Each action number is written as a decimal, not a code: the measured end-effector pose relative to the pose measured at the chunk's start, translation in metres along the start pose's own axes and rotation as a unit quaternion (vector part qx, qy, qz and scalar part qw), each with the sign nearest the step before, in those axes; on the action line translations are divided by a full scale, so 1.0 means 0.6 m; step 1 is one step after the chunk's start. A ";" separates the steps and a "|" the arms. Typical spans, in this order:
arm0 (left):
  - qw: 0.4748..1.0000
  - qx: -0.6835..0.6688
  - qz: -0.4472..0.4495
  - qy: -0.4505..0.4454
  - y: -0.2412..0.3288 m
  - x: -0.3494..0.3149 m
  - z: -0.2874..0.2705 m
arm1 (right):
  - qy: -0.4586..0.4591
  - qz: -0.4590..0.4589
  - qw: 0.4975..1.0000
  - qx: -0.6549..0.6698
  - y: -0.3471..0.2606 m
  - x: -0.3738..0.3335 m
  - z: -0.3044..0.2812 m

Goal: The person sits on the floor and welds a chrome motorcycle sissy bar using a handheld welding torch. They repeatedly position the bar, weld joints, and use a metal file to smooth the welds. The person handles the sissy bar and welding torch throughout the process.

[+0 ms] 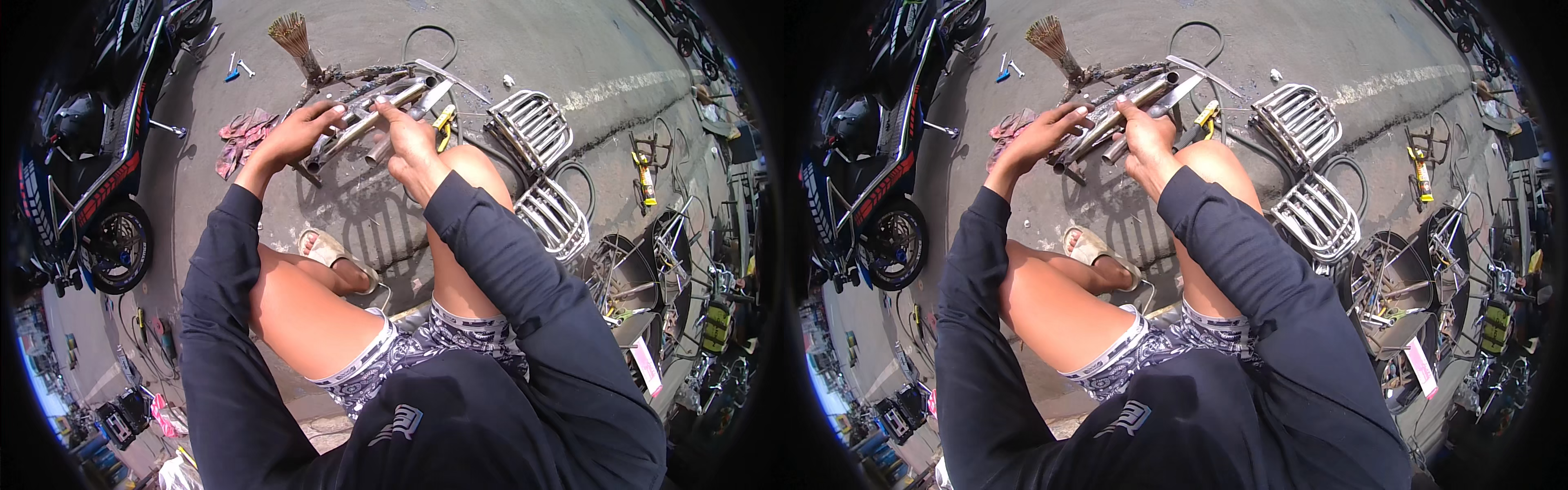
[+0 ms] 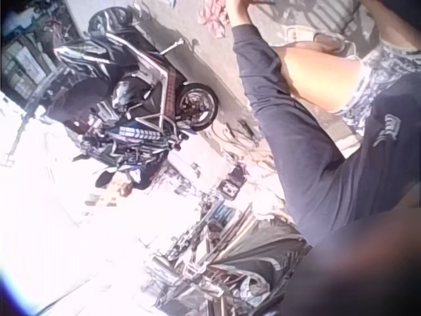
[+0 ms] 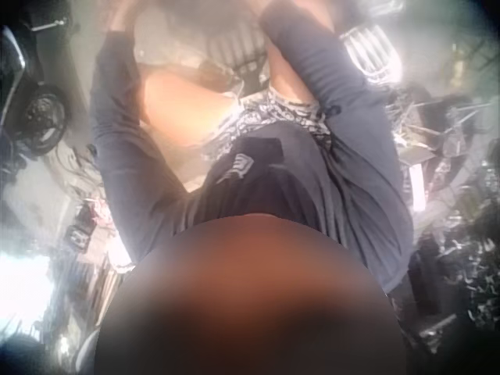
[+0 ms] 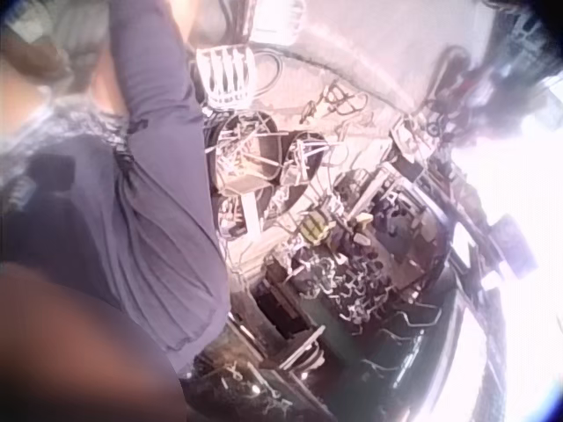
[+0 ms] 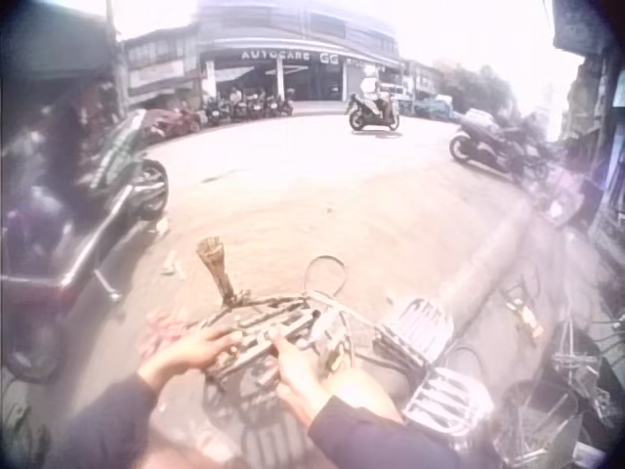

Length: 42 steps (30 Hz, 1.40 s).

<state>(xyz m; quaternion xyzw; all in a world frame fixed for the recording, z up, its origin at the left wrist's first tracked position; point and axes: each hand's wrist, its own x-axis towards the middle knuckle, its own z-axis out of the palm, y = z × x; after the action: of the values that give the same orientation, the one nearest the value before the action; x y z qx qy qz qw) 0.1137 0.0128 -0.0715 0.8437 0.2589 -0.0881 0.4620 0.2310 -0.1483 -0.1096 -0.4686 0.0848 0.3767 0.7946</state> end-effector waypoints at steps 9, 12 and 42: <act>0.975 0.104 0.110 0.161 0.051 -0.024 -0.004 | -0.196 -0.042 0.977 -0.073 -0.040 -0.039 0.016; 0.974 -0.083 0.049 0.205 0.032 -0.046 -0.036 | -0.199 -0.101 0.962 -0.158 -0.052 -0.044 0.004; 0.834 -0.450 0.222 0.230 0.062 -0.138 0.010 | -0.225 -0.081 0.971 -0.009 -0.159 -0.009 -0.072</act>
<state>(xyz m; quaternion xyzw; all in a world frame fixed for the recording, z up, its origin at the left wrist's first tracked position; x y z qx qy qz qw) 0.0633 -0.0380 -0.0156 0.5731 0.1749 0.3400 0.7248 0.3015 -0.2125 -0.0660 -0.3842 -0.1377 0.4071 0.8172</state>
